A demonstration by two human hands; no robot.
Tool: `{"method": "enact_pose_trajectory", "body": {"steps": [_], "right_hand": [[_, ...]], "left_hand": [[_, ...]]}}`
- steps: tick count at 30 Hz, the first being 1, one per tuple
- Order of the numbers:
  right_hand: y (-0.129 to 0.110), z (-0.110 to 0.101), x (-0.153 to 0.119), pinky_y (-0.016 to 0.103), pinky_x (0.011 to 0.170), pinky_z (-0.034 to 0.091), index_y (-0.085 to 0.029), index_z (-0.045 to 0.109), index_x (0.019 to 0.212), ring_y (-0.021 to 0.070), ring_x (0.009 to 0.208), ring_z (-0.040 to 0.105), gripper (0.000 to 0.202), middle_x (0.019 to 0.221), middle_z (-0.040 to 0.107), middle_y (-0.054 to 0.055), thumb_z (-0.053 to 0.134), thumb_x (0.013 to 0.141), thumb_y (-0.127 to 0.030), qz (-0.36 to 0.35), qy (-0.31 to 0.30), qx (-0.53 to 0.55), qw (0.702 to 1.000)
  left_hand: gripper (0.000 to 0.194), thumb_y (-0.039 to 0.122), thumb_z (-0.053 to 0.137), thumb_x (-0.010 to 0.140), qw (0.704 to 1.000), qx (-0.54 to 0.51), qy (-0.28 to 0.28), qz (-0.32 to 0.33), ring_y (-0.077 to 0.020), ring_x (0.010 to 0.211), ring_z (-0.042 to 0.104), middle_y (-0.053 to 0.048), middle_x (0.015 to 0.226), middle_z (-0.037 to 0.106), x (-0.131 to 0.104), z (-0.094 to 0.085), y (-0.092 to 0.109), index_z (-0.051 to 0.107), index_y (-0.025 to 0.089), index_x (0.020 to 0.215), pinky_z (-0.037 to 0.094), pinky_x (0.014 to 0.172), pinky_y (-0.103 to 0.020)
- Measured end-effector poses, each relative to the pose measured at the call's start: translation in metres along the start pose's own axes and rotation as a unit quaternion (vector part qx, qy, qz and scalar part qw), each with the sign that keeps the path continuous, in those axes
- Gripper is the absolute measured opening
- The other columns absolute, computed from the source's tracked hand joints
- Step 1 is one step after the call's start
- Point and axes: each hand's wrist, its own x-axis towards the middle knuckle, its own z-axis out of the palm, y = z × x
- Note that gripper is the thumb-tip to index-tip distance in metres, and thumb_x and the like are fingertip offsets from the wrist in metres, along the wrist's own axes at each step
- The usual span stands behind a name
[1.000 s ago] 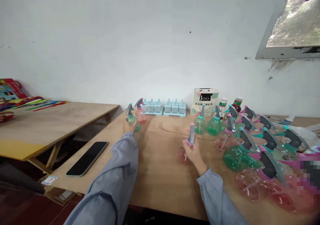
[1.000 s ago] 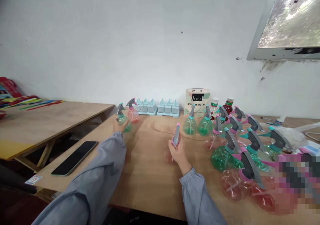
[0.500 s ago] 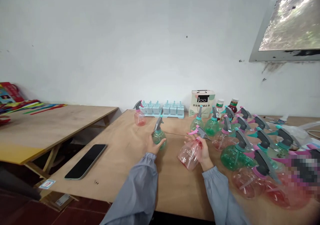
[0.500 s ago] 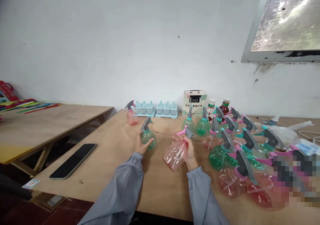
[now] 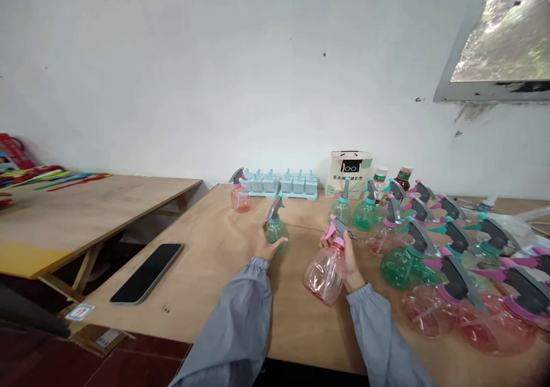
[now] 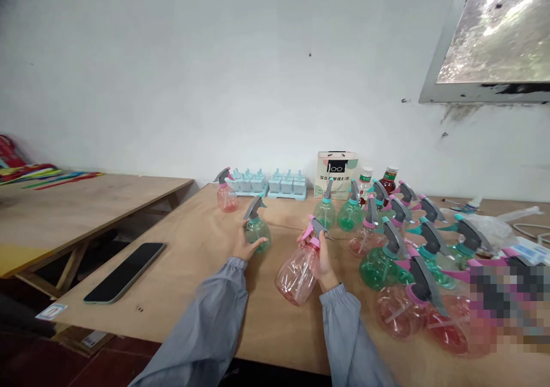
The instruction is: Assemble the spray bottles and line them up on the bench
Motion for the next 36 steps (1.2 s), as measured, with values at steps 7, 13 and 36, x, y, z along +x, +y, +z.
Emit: {"method": "enact_pose_trajectory", "body": {"steps": [7, 13, 36], "right_hand": [[0.004, 0.004, -0.001, 0.041, 0.074, 0.058, -0.023, 0.066, 0.084, 0.0271, 0.088, 0.071, 0.053, 0.081, 0.074, 0.008, 0.058, 0.075, -0.075, 0.055, -0.033, 0.037, 0.997], [0.012, 0.005, -0.005, 0.036, 0.071, 0.057, -0.024, 0.067, 0.086, 0.0226, 0.078, 0.069, 0.047, 0.078, 0.074, 0.004, 0.068, 0.073, -0.068, 0.017, 0.017, 0.029, 0.999], [0.005, 0.023, -0.017, 0.03, 0.07, 0.053, -0.025, 0.073, 0.081, 0.0201, 0.08, 0.066, 0.044, 0.081, 0.074, 0.002, 0.077, 0.063, -0.064, 0.06, 0.055, 0.059, 0.995]], "left_hand": [[0.082, 0.045, 0.084, 0.062, 1.0, -0.013, 0.006, 0.016, -0.0315, 0.124, 0.056, -0.012, 0.127, 0.057, -0.001, 0.001, 0.002, 0.043, 0.023, 0.129, 0.045, 0.106, -0.054], [0.082, 0.047, 0.083, 0.063, 1.0, -0.002, 0.007, 0.019, -0.0316, 0.124, 0.056, -0.012, 0.128, 0.057, -0.002, 0.001, 0.005, 0.043, 0.023, 0.131, 0.044, 0.105, -0.055], [0.087, 0.05, 0.084, 0.062, 1.0, -0.004, 0.016, 0.011, -0.0336, 0.126, 0.055, -0.013, 0.126, 0.058, -0.004, 0.001, 0.012, 0.043, 0.02, 0.132, 0.043, 0.108, -0.053]]}}
